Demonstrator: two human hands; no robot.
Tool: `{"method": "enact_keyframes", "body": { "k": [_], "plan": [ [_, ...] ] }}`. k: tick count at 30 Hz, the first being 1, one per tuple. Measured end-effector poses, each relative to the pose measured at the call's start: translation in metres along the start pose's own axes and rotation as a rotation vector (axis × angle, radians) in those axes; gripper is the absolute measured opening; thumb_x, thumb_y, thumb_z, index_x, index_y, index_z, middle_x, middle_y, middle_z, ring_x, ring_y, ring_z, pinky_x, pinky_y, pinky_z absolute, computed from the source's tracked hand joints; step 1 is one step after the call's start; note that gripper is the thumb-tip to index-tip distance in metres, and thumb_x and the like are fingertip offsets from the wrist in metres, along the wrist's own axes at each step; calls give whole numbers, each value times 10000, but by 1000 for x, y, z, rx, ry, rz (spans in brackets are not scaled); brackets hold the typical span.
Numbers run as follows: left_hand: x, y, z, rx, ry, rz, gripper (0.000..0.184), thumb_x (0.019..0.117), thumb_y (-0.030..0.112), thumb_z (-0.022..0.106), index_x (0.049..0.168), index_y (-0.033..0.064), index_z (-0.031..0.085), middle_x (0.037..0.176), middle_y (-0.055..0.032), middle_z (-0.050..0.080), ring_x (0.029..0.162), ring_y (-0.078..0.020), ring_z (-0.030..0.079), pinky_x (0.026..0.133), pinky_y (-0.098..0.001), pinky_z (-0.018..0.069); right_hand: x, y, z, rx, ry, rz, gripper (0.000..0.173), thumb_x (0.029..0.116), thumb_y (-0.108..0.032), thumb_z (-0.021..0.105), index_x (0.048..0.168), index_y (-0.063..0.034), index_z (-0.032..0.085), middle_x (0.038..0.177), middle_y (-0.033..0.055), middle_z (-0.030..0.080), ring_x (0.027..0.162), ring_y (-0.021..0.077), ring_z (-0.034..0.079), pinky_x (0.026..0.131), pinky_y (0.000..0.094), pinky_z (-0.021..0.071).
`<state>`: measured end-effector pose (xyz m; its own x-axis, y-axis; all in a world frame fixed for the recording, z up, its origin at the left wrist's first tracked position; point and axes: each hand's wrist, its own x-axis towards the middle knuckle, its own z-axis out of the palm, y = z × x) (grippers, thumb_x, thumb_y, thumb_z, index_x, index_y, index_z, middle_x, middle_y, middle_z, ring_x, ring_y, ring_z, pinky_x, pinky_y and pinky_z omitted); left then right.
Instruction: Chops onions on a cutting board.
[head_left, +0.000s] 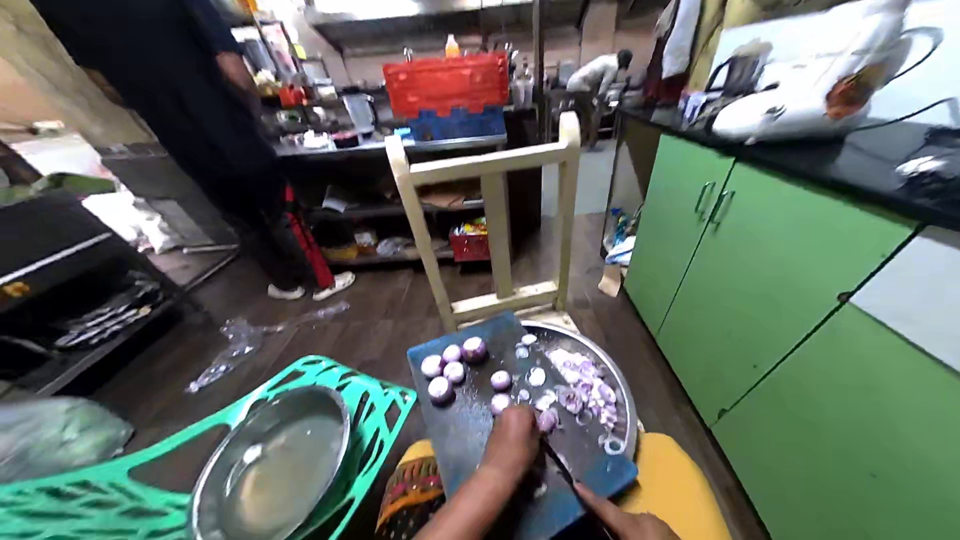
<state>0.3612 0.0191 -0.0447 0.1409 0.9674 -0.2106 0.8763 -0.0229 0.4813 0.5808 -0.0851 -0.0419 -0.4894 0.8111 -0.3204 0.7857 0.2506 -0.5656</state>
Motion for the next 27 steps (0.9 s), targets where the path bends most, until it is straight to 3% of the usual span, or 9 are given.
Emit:
{"method": "enact_keyframes", "body": {
  "k": [3, 8, 10, 12, 16, 21, 24, 27],
  "plan": [
    [-4, -8, -22, -86, 141, 9, 230, 995, 213, 674, 1055, 0, 736, 1049, -167, 732, 1040, -299, 708, 987, -501, 559, 22, -6, 2, 20, -40, 41, 687, 999, -223, 593, 1629, -306, 331, 1003, 208, 736, 909, 402, 719, 838, 610, 561],
    [-5, -47, -63, -16, 270, -122, 191, 951, 196, 751, 1022, 18, 745, 985, -156, 744, 963, -324, 721, 920, -560, 574, 67, 18, -18, -26, 118, 140, 669, 980, -212, 603, 1607, -300, 386, 1056, 201, 735, 956, 391, 717, 882, 595, 557],
    [-1, -59, -71, -15, 255, -203, 218, 948, 220, 762, 1065, 36, 749, 1014, -140, 751, 975, -317, 722, 918, -564, 575, 71, 24, -30, -33, 136, 171, 676, 989, -219, 600, 1617, -303, 364, 1090, 193, 731, 991, 376, 711, 918, 571, 547],
    [14, -65, -71, -24, 233, -210, 265, 958, 251, 752, 1134, 52, 744, 1051, -129, 755, 993, -310, 723, 932, -563, 569, 71, 23, -31, -23, 164, 149, 702, 971, -240, 610, 1621, -301, 354, 1034, 183, 733, 945, 364, 714, 882, 566, 556],
    [68, -56, -58, 28, 91, -169, 419, 932, 303, 770, 1252, 39, 706, 1178, -195, 721, 1135, -368, 685, 1028, -586, 529, 69, 14, -16, -16, 89, 110, 749, 950, -194, 603, 1634, -300, 315, 1095, 176, 731, 981, 379, 716, 875, 598, 561],
    [101, -49, -53, 73, 44, -144, 305, 866, 252, 814, 1109, 72, 772, 1108, -178, 737, 1106, -370, 690, 994, -600, 541, 56, 19, -16, -53, 128, 116, 694, 968, -203, 602, 1616, -285, 370, 1058, 163, 747, 963, 364, 726, 867, 563, 571],
    [73, -26, -52, -3, 64, -55, 297, 847, 226, 847, 1077, 57, 764, 1023, -142, 757, 1009, -317, 722, 953, -559, 569, 53, 19, -14, -38, 99, 133, 717, 961, -187, 604, 1626, -276, 348, 1044, 172, 744, 951, 367, 725, 867, 561, 568],
    [40, -5, -29, 14, 1, -12, 215, 920, 203, 748, 1013, 8, 745, 1018, -189, 736, 1001, -358, 716, 916, -575, 579, 58, 15, -9, -51, 105, 132, 740, 952, -173, 603, 1635, -251, 326, 1039, 173, 744, 954, 364, 728, 876, 558, 571]
  ]
}}
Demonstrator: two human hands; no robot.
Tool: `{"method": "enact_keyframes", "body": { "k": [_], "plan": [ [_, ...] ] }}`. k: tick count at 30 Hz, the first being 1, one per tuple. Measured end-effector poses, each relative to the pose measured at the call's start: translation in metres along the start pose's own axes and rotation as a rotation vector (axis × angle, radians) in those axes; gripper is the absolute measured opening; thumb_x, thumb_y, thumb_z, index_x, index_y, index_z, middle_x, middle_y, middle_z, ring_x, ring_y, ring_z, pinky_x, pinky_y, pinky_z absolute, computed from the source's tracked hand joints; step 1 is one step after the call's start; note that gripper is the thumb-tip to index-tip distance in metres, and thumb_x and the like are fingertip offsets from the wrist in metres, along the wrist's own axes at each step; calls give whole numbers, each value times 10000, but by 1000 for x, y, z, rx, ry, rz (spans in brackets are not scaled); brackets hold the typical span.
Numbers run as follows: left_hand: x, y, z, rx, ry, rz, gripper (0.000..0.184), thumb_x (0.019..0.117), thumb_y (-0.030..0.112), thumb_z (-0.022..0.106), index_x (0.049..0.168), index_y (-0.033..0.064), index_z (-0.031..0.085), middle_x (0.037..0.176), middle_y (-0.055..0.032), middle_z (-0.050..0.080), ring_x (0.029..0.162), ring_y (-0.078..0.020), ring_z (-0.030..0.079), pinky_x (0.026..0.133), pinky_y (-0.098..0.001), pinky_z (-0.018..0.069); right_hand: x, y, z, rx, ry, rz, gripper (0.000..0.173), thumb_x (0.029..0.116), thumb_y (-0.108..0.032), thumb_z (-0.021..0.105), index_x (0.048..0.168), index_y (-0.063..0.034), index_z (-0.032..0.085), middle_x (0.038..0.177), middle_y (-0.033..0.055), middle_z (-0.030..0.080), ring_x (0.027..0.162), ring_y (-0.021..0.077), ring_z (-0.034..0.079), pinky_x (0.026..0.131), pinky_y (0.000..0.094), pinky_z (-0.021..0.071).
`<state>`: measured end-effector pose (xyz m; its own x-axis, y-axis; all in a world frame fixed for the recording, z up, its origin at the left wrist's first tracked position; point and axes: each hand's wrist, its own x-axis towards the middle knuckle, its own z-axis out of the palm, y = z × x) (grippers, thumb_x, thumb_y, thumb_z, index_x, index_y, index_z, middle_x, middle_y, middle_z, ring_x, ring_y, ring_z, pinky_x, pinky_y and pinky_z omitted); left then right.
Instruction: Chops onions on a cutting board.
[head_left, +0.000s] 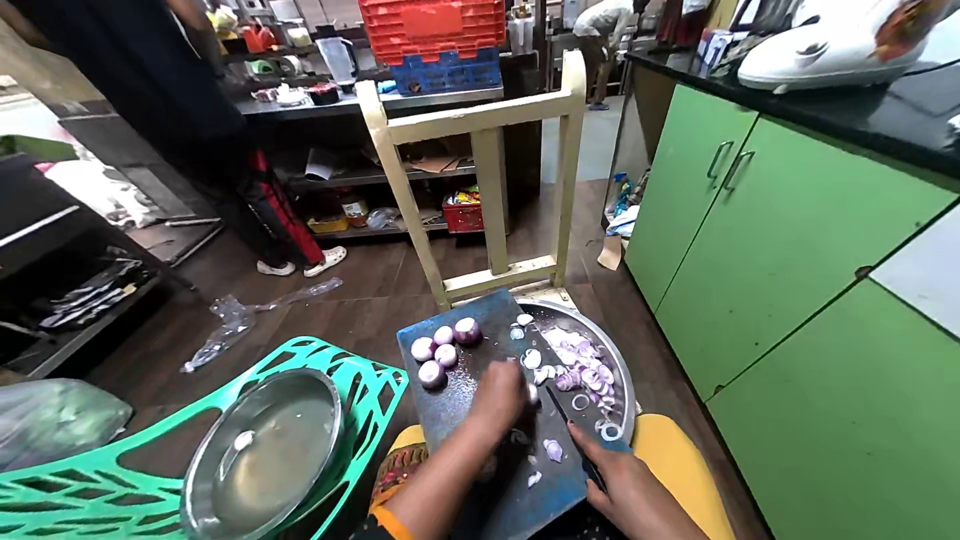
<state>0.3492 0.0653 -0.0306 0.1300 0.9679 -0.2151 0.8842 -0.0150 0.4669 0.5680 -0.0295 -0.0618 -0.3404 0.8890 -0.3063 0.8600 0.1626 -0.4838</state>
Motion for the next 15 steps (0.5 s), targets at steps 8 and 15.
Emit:
{"method": "enact_keyframes", "body": {
  "k": [8, 15],
  "plan": [
    [-8, 27, 6, 190, -135, -104, 186, 979, 117, 636, 1060, -33, 712, 1145, -239, 707, 1112, -405, 691, 937, -598, 564, 16, -43, -5, -96, -73, -16, 726, 979, -118, 557, 1643, -244, 291, 1067, 209, 714, 990, 408, 707, 860, 592, 563],
    [-5, 18, 3, 164, -90, -68, 204, 975, 139, 641, 1058, -32, 714, 1163, -236, 703, 1129, -397, 686, 962, -580, 562, -1, -42, -9, -97, -40, -42, 722, 973, -140, 558, 1641, -237, 302, 990, 192, 731, 913, 388, 724, 826, 571, 572]
  ]
}}
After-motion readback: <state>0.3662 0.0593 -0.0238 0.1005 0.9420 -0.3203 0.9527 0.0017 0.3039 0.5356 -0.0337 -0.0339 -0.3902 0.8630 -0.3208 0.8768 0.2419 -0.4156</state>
